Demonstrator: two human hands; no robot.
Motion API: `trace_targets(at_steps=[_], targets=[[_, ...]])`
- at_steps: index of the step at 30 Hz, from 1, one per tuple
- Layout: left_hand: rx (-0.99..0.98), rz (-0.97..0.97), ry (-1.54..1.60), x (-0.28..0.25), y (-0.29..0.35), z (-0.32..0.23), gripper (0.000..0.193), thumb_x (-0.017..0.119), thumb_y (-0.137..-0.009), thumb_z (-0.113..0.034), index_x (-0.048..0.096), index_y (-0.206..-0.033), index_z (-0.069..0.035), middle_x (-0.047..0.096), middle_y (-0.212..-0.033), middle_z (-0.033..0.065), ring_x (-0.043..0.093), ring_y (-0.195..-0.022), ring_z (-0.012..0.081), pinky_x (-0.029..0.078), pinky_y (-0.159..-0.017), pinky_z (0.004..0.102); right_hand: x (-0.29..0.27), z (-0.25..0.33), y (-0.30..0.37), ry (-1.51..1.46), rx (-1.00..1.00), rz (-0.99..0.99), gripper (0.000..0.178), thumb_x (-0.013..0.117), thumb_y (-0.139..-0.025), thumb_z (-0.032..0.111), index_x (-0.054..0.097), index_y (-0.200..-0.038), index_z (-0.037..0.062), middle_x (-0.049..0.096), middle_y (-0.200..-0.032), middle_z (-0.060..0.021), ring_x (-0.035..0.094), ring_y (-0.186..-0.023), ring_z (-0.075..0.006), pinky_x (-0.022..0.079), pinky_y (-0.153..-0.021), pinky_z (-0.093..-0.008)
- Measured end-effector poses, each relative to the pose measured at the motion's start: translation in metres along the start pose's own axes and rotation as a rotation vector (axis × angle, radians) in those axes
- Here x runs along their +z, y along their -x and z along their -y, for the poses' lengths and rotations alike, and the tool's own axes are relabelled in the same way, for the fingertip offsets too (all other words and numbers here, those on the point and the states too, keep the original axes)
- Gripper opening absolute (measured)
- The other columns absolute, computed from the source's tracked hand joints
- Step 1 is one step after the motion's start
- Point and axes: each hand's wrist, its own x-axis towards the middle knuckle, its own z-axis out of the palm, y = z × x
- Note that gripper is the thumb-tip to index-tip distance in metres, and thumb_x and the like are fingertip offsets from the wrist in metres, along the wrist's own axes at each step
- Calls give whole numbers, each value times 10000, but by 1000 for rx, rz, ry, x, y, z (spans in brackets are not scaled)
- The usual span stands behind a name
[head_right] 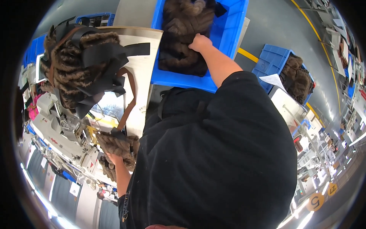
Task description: Manually attaching leather straps to fur pelts at an industrial sewing station.
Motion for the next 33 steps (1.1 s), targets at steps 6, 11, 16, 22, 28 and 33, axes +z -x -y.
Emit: trace_targets(at_steps=[6, 11, 16, 22, 28, 33], targets=[[-43, -35, 59, -21, 19, -14, 1170, 860, -655, -101, 82, -1518, 29, 250, -1552, 236, 331, -1417, 347, 319, -1183, 387, -4, 22, -16, 158, -94, 316, 514, 715, -712, 350, 711, -1068, -22, 662, -1179, -227, 624, -1115, -369, 503, -950, -403], [41, -120, 162, -3, 10, -5, 1127, 856, -674, -159, 129, -1523, -11, 251, -1559, 209, 300, -1438, 313, 297, -1186, 365, 9, 23, -40, -335, 26, 358, 558, 731, -704, 365, 705, -1100, -27, 674, -1175, -219, 636, -1106, -335, 476, -961, -377], [10, -104, 175, -13, 16, -11, 1081, 834, -704, -153, 142, -1523, -14, 257, -1565, 183, 295, -1442, 292, 284, -1189, 361, 5, 34, -28, -278, 27, 337, 566, 754, -706, 342, 694, -1131, -27, 681, -1156, -221, 650, -1069, -327, 480, -947, -374], [206, -275, 302, 13, 9, 11, 868, 692, -802, -100, 216, -1524, -29, 308, -1554, 168, 315, -1433, 304, 279, -1182, 366, -3, 19, 26, -34, -425, 86, 447, 748, -642, 132, 675, -1030, -78, 681, -843, -210, 651, -773, -306, 528, -724, -414], [178, -337, 485, -5, 33, -6, 691, 527, -855, -50, 297, -1499, -154, 349, -1530, 203, 347, -1414, 364, 328, -1137, 455, -85, 88, 204, 260, -623, -24, 451, 725, -674, 126, 657, -1099, -12, 662, -1056, -261, 607, -1037, -430, 483, -896, -451], [248, -368, 597, 8, 21, 11, 722, 561, -863, -125, 261, -1517, -184, 324, -1550, 202, 318, -1431, 377, 277, -1153, 512, -137, 146, 308, -158, -602, 300, 572, 683, -673, 48, 663, -1243, 89, 699, -1174, -155, 642, -1142, -331, 456, -1033, -419]])
